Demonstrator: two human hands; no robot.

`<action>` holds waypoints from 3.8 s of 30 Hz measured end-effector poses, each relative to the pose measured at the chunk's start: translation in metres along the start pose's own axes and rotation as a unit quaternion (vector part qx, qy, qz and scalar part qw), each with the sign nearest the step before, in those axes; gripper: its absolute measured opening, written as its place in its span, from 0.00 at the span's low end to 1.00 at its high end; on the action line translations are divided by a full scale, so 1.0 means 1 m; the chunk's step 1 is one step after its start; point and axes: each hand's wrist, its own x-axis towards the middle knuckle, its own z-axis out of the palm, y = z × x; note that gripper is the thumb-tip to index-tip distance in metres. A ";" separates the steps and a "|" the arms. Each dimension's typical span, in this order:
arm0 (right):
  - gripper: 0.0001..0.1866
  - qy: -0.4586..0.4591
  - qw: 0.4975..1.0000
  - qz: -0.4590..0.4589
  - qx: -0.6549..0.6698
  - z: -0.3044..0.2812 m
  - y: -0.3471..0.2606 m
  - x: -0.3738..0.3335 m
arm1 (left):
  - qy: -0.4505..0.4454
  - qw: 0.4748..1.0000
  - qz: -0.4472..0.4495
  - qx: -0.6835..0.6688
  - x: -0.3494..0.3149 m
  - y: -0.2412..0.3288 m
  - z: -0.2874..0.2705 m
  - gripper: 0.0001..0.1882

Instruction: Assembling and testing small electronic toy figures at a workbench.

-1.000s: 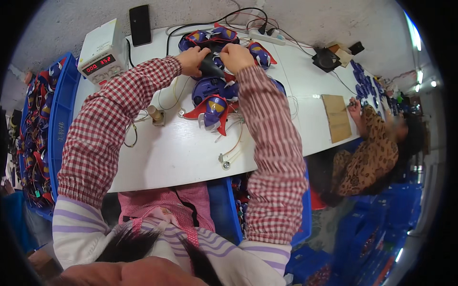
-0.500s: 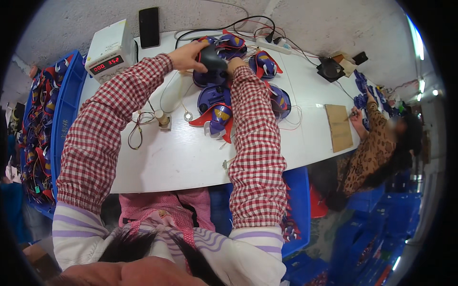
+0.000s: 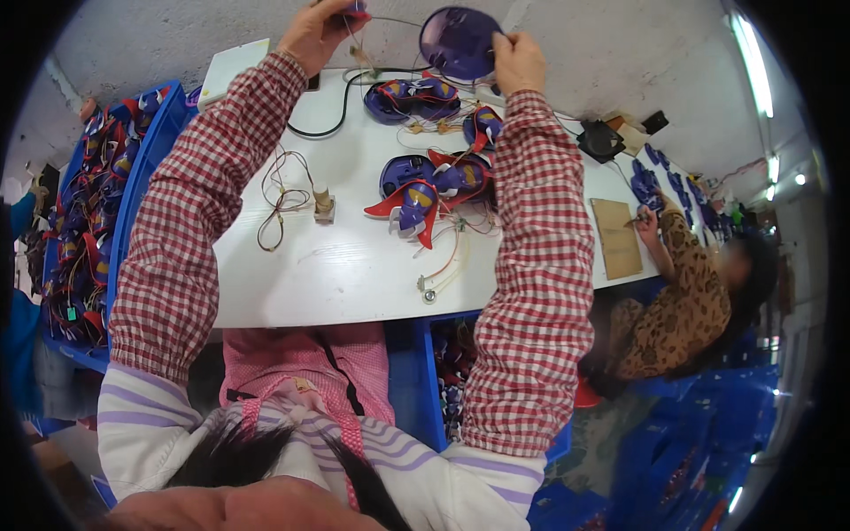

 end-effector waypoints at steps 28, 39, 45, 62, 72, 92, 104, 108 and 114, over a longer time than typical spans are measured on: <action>0.12 -0.507 0.821 -0.229 0.131 0.011 -0.161 -0.219 | 0.212 0.939 -0.024 0.272 -0.381 0.085 -0.060 0.27; 0.14 -0.552 0.760 -0.338 0.060 0.042 -0.183 -0.217 | 0.219 0.864 -0.078 0.447 -0.362 0.084 -0.093 0.19; 0.14 -0.314 0.889 -0.293 0.158 0.004 -0.198 -0.246 | 0.337 0.814 0.052 0.470 -0.392 0.090 -0.078 0.26; 0.13 -0.341 0.847 0.202 0.355 -0.007 -0.159 -0.219 | 0.073 0.706 -0.096 0.698 -0.359 0.042 -0.025 0.14; 0.14 -0.273 0.914 -0.129 0.269 -0.020 -0.203 -0.290 | 0.101 0.712 -0.036 0.694 -0.360 0.026 -0.012 0.08; 0.15 -0.247 0.924 -0.225 0.188 -0.022 -0.211 -0.304 | 0.128 0.746 -0.058 0.651 -0.360 0.016 -0.014 0.09; 0.09 -0.345 0.909 -0.110 0.205 -0.008 -0.213 -0.293 | 0.133 0.738 -0.054 0.660 -0.359 0.019 -0.014 0.09; 0.10 -0.351 0.908 -0.130 0.186 -0.009 -0.214 -0.292 | 0.113 0.733 -0.008 0.671 -0.369 0.042 -0.007 0.11; 0.20 -0.216 0.944 -0.100 0.229 -0.038 -0.210 -0.300 | 0.055 0.645 0.053 0.760 -0.406 0.110 -0.035 0.16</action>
